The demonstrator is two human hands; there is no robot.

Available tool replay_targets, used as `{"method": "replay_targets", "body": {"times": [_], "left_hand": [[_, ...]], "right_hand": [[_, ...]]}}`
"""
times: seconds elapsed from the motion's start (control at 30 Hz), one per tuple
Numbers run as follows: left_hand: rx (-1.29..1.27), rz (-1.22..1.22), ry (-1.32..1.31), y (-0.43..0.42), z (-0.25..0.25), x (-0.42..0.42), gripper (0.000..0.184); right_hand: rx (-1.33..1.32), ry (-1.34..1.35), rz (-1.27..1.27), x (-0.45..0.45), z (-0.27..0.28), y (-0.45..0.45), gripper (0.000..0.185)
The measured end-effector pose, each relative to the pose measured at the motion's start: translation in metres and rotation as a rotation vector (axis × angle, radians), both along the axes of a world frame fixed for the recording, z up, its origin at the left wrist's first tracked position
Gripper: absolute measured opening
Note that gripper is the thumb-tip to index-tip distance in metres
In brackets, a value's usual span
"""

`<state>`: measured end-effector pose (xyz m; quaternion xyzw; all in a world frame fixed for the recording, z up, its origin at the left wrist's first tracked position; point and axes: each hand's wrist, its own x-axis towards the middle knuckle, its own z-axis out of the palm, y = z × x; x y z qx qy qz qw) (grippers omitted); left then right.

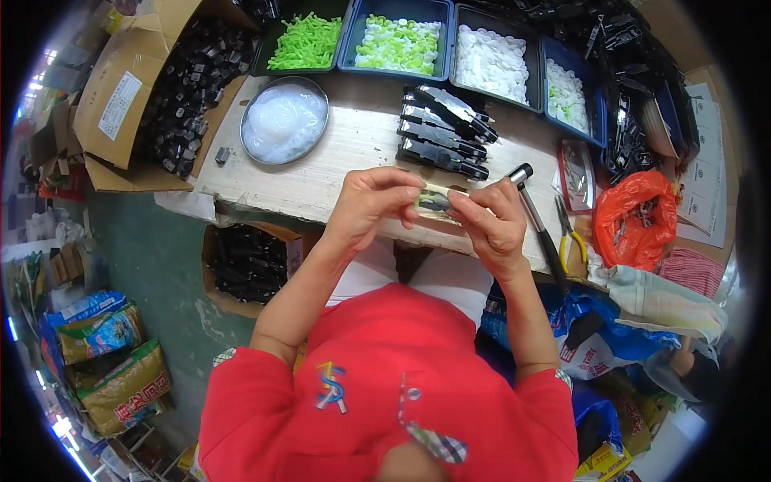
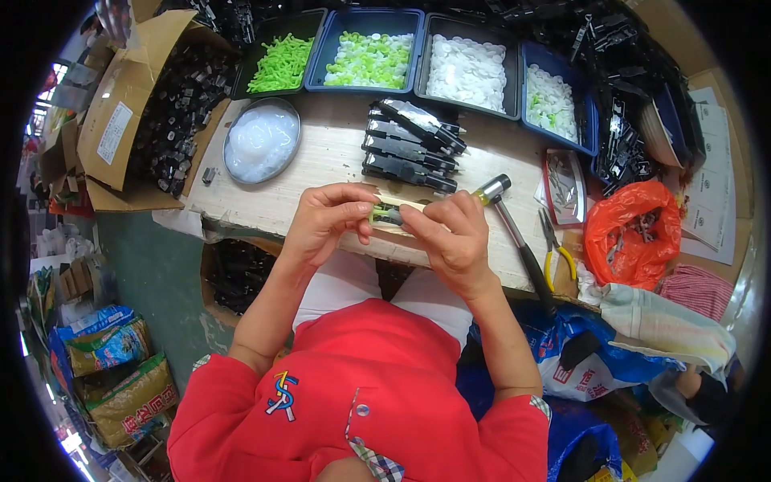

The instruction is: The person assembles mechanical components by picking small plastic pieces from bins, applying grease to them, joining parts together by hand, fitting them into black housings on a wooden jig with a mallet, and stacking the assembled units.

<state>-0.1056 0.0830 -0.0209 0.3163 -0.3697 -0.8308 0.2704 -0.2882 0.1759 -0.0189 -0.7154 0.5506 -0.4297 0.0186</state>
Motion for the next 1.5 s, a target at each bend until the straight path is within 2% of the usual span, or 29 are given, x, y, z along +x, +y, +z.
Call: {"method": "replay_targets", "body": {"times": [0.07,0.13,0.17,0.23,0.37,0.43,0.47,0.53,0.63,0.67,0.7,0.73,0.77,0.8,0.83,0.87,0.9,0.97,1.07,1.33,1.5], "left_hand": [[0.056,-0.004,-0.008,-0.002,0.002,0.0,0.014],[0.071,-0.01,-0.004,-0.003,0.002,0.001,0.015],[0.088,-0.015,0.003,-0.003,0.002,0.001,0.015],[0.051,0.008,-0.013,-0.001,0.003,0.001,0.015],[0.004,0.018,-0.011,0.001,0.001,0.0,0.015],[0.064,-0.018,-0.003,-0.002,0.001,-0.001,0.013],[0.124,-0.054,0.005,-0.003,0.001,-0.001,0.012],[0.151,-0.057,0.001,-0.003,-0.001,-0.002,0.012],[0.167,-0.073,-0.022,-0.002,-0.001,-0.003,0.013],[0.154,-0.089,-0.04,-0.001,0.0,-0.003,0.014],[0.156,-0.089,-0.041,0.001,0.001,-0.003,0.014],[-0.058,-0.046,-0.131,0.004,0.003,-0.003,0.016],[-0.272,-0.004,-0.22,0.006,0.004,-0.002,0.019],[-0.27,-0.006,-0.22,0.006,0.003,-0.002,0.019],[-0.73,0.051,-0.332,0.005,0.0,0.0,0.021],[-1.191,0.112,-0.439,0.005,-0.003,0.001,0.023],[-1.189,0.111,-0.441,0.006,-0.006,0.001,0.023],[-1.368,0.084,-0.586,0.009,-0.012,-0.004,0.027],[-1.39,0.084,-0.644,0.011,-0.024,-0.011,0.026],[-1.301,0.073,-0.645,0.009,-0.032,-0.014,0.023],[-1.275,0.051,-0.637,0.009,-0.032,-0.014,0.021]], "right_hand": [[-0.018,0.005,0.01,0.001,-0.001,0.0,0.03],[0.109,-0.164,0.049,0.001,-0.003,0.0,0.031],[0.109,-0.166,0.049,0.002,-0.002,0.001,0.031],[0.4,-0.492,0.09,0.003,0.0,0.004,0.028],[0.433,-0.575,0.09,0.0,0.001,0.006,0.023],[0.103,-0.052,0.078,-0.002,0.001,0.004,0.025],[0.104,-0.053,0.078,-0.002,0.002,0.005,0.025],[0.001,0.112,0.104,0.0,0.003,0.004,0.027],[0.033,0.137,0.085,-0.002,0.004,0.005,0.028],[0.034,0.135,0.085,-0.002,0.004,0.006,0.028],[0.076,0.013,0.053,-0.003,0.003,0.006,0.025],[0.119,-0.109,0.019,-0.003,0.003,0.007,0.022],[0.121,-0.111,0.017,-0.004,0.004,0.01,0.022],[0.271,-0.318,-0.033,-0.007,0.007,0.015,0.019],[0.42,-0.524,-0.082,-0.01,0.009,0.018,0.016],[0.423,-0.526,-0.082,-0.014,0.007,0.019,0.016],[0.462,-0.515,-0.101,-0.017,0.005,0.02,0.014],[0.501,-0.503,-0.121,-0.018,0.004,0.02,0.012],[0.512,-0.474,-0.117,-0.017,0.002,0.02,0.013],[0.314,-0.205,-0.041,-0.016,-0.008,0.012,0.014],[0.307,-0.155,-0.026,-0.014,-0.007,0.009,0.014]]}}
